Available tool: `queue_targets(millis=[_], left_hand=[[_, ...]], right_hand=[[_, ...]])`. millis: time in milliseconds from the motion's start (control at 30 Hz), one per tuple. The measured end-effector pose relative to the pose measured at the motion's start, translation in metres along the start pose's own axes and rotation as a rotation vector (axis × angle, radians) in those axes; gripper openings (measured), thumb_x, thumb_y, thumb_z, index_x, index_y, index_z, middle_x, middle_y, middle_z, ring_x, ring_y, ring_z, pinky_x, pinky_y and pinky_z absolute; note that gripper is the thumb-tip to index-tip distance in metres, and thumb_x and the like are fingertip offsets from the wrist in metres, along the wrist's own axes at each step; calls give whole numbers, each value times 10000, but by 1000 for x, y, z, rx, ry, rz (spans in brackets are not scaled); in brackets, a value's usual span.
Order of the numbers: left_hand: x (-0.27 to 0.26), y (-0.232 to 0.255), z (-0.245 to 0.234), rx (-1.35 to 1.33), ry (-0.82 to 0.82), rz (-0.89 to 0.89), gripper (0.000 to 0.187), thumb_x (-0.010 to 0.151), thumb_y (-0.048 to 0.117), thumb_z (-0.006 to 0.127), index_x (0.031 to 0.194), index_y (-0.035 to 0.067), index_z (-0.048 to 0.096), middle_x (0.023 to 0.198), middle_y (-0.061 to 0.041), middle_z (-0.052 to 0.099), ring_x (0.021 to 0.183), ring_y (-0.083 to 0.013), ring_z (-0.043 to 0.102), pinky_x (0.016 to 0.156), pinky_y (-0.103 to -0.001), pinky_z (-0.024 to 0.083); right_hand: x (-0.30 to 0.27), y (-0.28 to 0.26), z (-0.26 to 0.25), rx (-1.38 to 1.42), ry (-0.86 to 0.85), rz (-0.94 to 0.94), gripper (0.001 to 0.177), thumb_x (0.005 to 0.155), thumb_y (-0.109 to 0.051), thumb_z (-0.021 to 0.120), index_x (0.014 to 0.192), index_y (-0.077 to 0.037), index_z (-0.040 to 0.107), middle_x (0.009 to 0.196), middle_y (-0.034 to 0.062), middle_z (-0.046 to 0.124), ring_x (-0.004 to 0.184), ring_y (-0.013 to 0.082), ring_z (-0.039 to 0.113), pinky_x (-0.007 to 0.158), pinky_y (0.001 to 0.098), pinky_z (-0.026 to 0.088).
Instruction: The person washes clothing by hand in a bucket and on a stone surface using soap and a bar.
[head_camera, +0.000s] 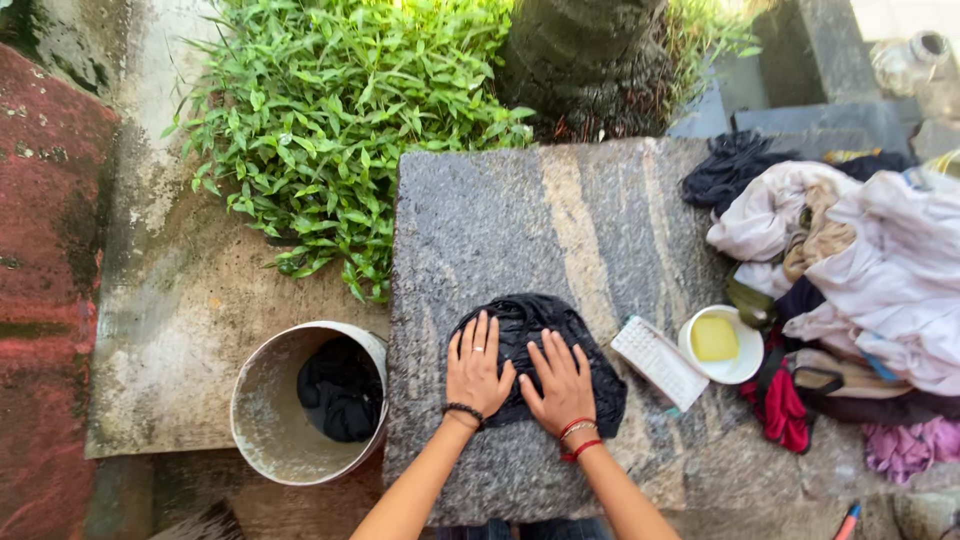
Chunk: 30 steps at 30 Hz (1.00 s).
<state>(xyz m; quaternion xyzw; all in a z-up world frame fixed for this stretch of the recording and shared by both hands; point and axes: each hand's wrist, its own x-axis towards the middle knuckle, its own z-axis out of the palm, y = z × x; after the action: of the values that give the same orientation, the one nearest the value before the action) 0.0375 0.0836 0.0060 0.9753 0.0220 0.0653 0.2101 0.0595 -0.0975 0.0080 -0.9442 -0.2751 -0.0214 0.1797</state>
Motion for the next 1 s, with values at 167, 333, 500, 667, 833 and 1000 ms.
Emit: queue_targets(millis=[167,333,500,667,833,1000], left_hand=[[-4,4,-3,13,2,3,775,841,363,610,1500,-2,428,1579,-201,400,1453,-343,362,1185,-511,243],[-1,4,-4,33,-27,-33,750,843,358,626,1488,20,445,1570,-177,417,1438,-332,377,1182,-485,258],[-2,6,-4,43,9,-41,697,881,356,632,1485,48,469,1560,-151,446,1435,-304,405,1189,-465,271],[-4,8,-5,54,-13,-71,674,901,354,628,1487,59,476,1569,-145,447,1436,-304,406,1196,-461,277],[-1,8,-5,79,-6,-69,669,906,354,622,1490,64,471,1571,-144,439,1439,-306,402,1189,-461,279],[-3,11,-5,75,-29,-91,669,901,353,619,1490,75,470,1574,-134,436,1442,-298,397,1189,-463,277]], right_hand=[[-3,1,1,18,-13,-8,601,918,-404,610,1423,-82,553,1564,178,438,1477,304,359,1196,515,212],[-5,8,5,21,-64,-47,668,936,-453,592,1475,-71,497,1586,204,393,1490,332,315,1185,541,186],[9,41,2,-59,-255,-223,792,933,-595,517,1545,-107,393,1598,196,336,1478,332,279,1156,605,142],[17,49,1,-46,-280,-256,839,931,-654,473,1575,-134,341,1628,174,287,1514,324,230,1192,607,98],[21,50,0,-33,-268,-269,847,915,-648,496,1568,-130,341,1631,186,272,1518,335,208,1183,610,93],[22,52,3,-18,-273,-270,830,929,-642,495,1566,-130,353,1635,178,286,1522,329,213,1194,605,94]])
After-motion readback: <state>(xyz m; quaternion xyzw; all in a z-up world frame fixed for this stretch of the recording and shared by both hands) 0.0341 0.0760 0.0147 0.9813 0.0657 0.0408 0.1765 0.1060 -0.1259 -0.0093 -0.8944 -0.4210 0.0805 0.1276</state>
